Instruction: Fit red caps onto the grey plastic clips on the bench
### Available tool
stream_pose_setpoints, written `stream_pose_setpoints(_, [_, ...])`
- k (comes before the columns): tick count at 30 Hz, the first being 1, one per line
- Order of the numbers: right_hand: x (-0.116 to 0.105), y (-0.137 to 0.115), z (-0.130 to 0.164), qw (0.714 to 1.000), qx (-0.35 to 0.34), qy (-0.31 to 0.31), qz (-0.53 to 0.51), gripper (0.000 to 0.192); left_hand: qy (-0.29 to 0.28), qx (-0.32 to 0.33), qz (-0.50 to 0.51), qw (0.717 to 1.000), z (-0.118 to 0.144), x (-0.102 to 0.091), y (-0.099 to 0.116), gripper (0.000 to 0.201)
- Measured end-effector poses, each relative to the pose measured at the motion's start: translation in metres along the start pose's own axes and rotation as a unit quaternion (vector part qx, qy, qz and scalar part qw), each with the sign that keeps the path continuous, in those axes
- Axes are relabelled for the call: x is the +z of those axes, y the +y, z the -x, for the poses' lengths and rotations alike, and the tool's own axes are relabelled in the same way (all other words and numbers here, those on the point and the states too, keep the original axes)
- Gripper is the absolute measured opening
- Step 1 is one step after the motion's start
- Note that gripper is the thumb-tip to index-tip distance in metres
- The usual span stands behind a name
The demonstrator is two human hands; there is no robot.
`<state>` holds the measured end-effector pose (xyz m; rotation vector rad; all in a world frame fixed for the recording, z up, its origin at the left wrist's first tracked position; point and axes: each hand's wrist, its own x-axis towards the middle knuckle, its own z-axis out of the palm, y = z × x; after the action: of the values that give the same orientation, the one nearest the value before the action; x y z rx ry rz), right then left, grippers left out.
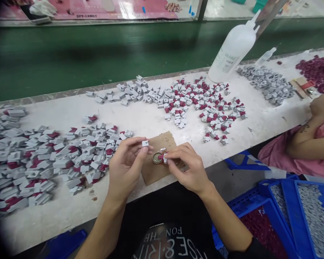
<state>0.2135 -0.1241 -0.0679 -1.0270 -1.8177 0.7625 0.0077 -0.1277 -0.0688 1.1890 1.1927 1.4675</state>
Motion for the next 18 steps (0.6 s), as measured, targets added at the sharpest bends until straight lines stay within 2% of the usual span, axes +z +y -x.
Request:
stream_pose_setpoints(5, [-0.003, -0.003, 0.002, 0.998, 0.041, 0.013, -0.035, 0.026, -0.002, -0.033, 0.020, 0.999, -0.004, 0.001, 0.003, 0.018])
stream_pose_setpoints(9, [-0.006, -0.002, 0.000, 0.977, 0.147, 0.083, -0.131, 0.017, -0.014, -0.059, 0.024, 0.998, -0.008, -0.001, 0.011, 0.015])
stream_pose_setpoints(11, [-0.009, -0.001, -0.005, 0.945, 0.218, 0.126, -0.210, 0.009, -0.018, -0.065, 0.021, 0.997, -0.011, 0.000, 0.014, 0.015])
stream_pose_setpoints(13, [-0.011, -0.001, -0.013, 0.898, 0.285, 0.155, -0.298, 0.006, -0.022, -0.068, 0.023, 0.997, -0.015, 0.001, 0.017, 0.016])
stream_pose_setpoints(16, [-0.014, -0.002, -0.024, 0.831, 0.351, 0.164, -0.399, 0.019, -0.031, -0.072, 0.035, 0.996, -0.020, 0.006, 0.021, 0.016])
stream_pose_setpoints(18, [-0.014, -0.005, -0.029, 0.805, 0.372, 0.158, -0.434, 0.024, -0.039, -0.079, 0.038, 0.995, -0.022, 0.009, 0.025, 0.015])
